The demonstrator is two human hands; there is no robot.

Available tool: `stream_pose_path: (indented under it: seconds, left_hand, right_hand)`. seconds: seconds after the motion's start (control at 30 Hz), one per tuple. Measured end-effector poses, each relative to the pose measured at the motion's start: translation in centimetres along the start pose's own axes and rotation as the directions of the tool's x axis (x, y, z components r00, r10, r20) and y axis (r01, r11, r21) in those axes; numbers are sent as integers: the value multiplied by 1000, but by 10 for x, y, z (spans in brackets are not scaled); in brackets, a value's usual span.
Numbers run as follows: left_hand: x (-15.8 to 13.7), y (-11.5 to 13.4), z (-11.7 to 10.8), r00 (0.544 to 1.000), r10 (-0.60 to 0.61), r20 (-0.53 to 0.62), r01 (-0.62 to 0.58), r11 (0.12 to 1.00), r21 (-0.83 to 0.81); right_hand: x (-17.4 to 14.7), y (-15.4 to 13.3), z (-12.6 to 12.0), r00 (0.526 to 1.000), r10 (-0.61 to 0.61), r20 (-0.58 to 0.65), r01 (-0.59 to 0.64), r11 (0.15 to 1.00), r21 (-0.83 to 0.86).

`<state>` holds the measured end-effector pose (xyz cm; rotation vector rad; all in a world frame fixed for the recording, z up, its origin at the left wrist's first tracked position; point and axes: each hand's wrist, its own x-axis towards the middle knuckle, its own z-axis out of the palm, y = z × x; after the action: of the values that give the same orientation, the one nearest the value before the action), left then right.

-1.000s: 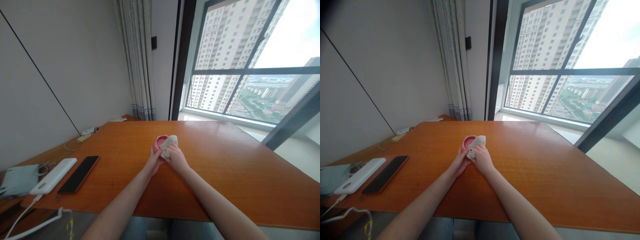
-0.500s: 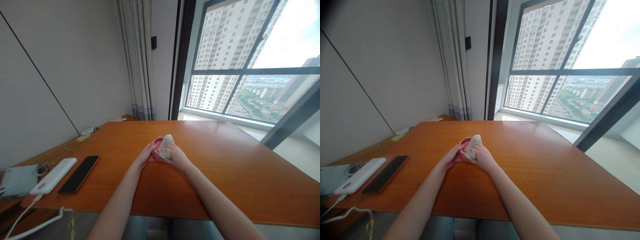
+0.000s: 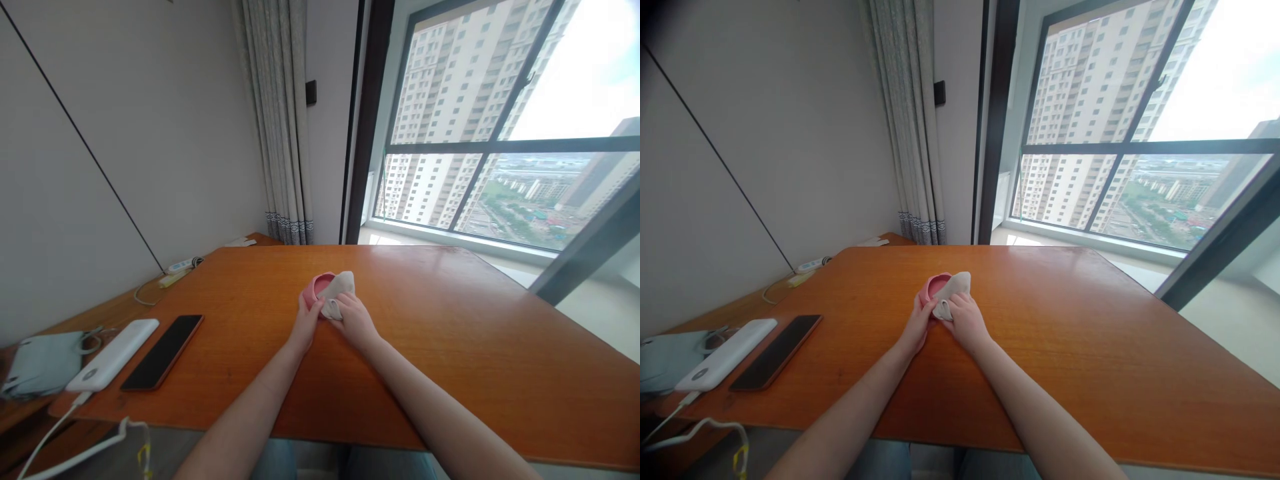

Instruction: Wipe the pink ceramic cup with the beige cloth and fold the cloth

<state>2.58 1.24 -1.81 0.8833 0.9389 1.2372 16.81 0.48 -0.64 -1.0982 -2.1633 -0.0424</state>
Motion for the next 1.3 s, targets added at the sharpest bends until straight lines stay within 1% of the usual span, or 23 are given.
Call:
stream_pose_path:
  seconds: [0.07,0.1,0.17,0.23,0.3,0.33,0.43,0.53,0.6,0.67,0.73,0.8,0.87,0.9,0.93,1.03,1.1,1.17,1.23,1.3]
  left_hand:
    - [4,8,-8,998,42,-48,-38,995,93]
    - [5,12,-12,997,51,-49,-44,989,138]
    - [9,21,-20,999,48,15,-51,978,200]
    - [11,28,-25,991,78,107,-100,972,212]
    - [11,30,-26,982,116,149,-144,971,189]
    - [11,29,-24,983,122,139,-145,975,168]
    - [5,19,-11,995,64,72,-69,996,58]
    - [-3,5,5,997,-6,83,11,998,-62]
    - [-5,1,10,997,-25,76,32,996,-86]
    - [-5,2,8,999,-31,31,32,998,-47]
    - [-2,5,3,1000,1,-16,-1,999,34]
    - [2,10,-5,994,98,-46,-93,990,106]
    - [5,16,-13,981,191,-39,-183,970,159]
    - [7,19,-17,978,205,-24,-197,963,183]
    - [8,23,-21,983,185,0,-181,961,207]
    - [11,33,-31,995,41,94,-65,962,264]
    - [11,37,-34,991,5,134,-39,967,254]
    - [9,35,-30,994,23,107,-43,980,194]
    - [6,27,-20,997,19,80,-28,993,113]
    - [2,16,-7,994,-4,111,1,1000,22]
  right_hand:
    - [3,2,-7,997,-66,30,64,996,54]
    - [4,2,-11,994,-96,51,92,993,78]
    - [5,1,-19,987,-132,90,122,986,115]
    - [5,-2,-23,984,-135,120,118,983,138]
    - [4,-5,-22,982,-131,134,111,983,148]
    - [4,-5,-20,982,-132,138,112,983,144]
    - [3,-3,-13,991,-74,114,67,996,65]
    - [0,1,-6,998,21,65,-19,999,-40]
    - [-1,3,-4,998,42,52,-39,997,-62]
    - [0,3,-2,998,26,64,-23,999,-38]
    - [2,3,-3,995,-15,95,14,1000,4]
    - [4,2,-6,992,-55,114,50,998,39]
    - [5,1,-12,989,-88,117,82,995,58]
    - [5,0,-15,987,-105,122,97,993,65]
    - [5,-1,-18,984,-120,130,112,991,73]
    - [4,-6,-24,976,-141,164,124,986,112]
    - [4,-8,-23,975,-131,177,107,985,137]
    - [4,-7,-20,981,-98,170,76,989,129]
    - [3,-5,-16,992,-28,125,18,997,75]
    - [2,-3,-12,997,48,52,-49,999,7]
